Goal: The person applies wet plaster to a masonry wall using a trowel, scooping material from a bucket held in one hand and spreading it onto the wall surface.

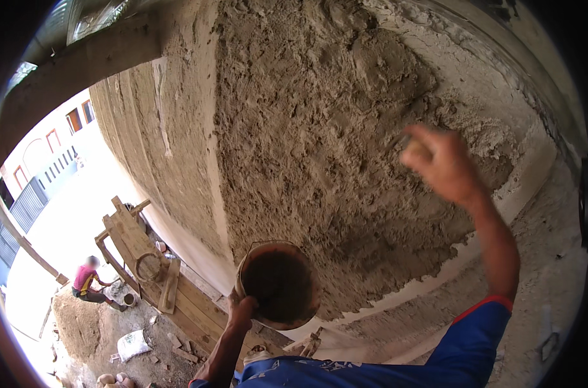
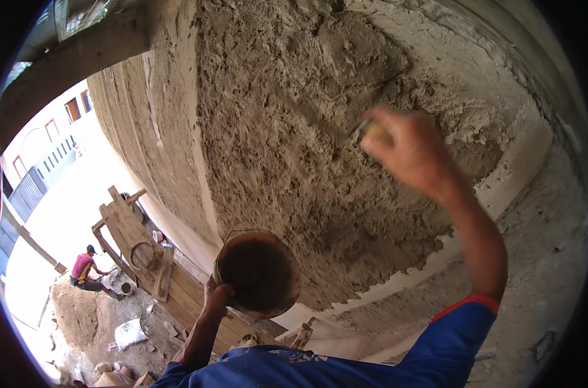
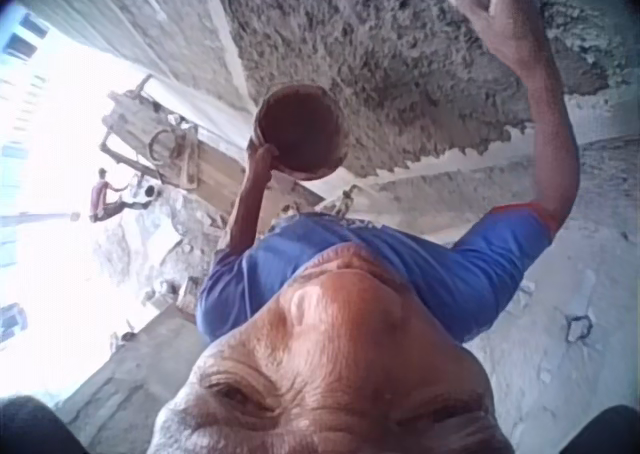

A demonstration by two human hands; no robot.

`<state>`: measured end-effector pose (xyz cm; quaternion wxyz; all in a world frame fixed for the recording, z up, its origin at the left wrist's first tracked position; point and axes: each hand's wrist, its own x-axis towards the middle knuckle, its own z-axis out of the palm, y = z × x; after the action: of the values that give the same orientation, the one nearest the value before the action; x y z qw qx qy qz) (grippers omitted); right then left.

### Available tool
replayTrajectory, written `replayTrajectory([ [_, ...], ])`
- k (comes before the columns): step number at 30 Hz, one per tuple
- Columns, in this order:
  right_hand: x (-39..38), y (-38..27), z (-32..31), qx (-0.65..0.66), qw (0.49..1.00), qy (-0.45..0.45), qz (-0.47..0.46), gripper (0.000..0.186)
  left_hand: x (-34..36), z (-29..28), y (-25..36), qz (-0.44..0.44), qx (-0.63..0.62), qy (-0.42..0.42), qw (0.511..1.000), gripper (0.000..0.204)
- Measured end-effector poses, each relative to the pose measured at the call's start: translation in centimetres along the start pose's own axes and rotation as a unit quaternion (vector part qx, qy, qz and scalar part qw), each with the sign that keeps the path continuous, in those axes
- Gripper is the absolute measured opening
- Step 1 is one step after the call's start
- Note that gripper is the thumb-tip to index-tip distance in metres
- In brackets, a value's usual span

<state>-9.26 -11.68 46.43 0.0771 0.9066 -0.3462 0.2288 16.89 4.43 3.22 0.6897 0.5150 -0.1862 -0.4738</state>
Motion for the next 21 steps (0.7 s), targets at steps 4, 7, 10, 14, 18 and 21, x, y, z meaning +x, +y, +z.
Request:
replayTrajectory([
  [4, -0.4, -0.6, 7.2, 0.005, 0.987, -0.159, 0.006, 0.020, 0.6, 0.8, -0.8, -0.018, 0.003, -0.016, 1.000, 0.061],
  [7, 1.1, 0.4, 10.3, -0.060, 0.986, -0.149, -0.046, 0.018, 0.1, 0.5, 0.1, -0.022, 0.055, 0.009, 0.998, 0.061],
  [10, 3.4, -0.6, 8.9, -0.049, 0.979, -0.176, 0.088, 0.022, -0.1, -0.7, 0.1, -0.033, 0.035, 0.032, 0.998, 0.058],
  [14, 4.7, -0.9, 4.1, -0.096, 0.983, -0.109, 0.117, 0.026, 0.1, -1.8, 0.1, -0.034, 0.018, 0.022, 0.999, 0.058],
  [18, 5.4, -2.0, 1.4, -0.134, 0.980, -0.065, 0.134, 0.028, 1.4, -3.7, -1.4, -0.024, 0.029, 0.009, 0.999, 0.060],
  [21, 4.8, -1.6, -0.6, -0.148, 0.985, -0.007, 0.089, 0.032, 2.1, -4.1, -2.1, -0.022, 0.030, 0.015, 0.999, 0.061],
])
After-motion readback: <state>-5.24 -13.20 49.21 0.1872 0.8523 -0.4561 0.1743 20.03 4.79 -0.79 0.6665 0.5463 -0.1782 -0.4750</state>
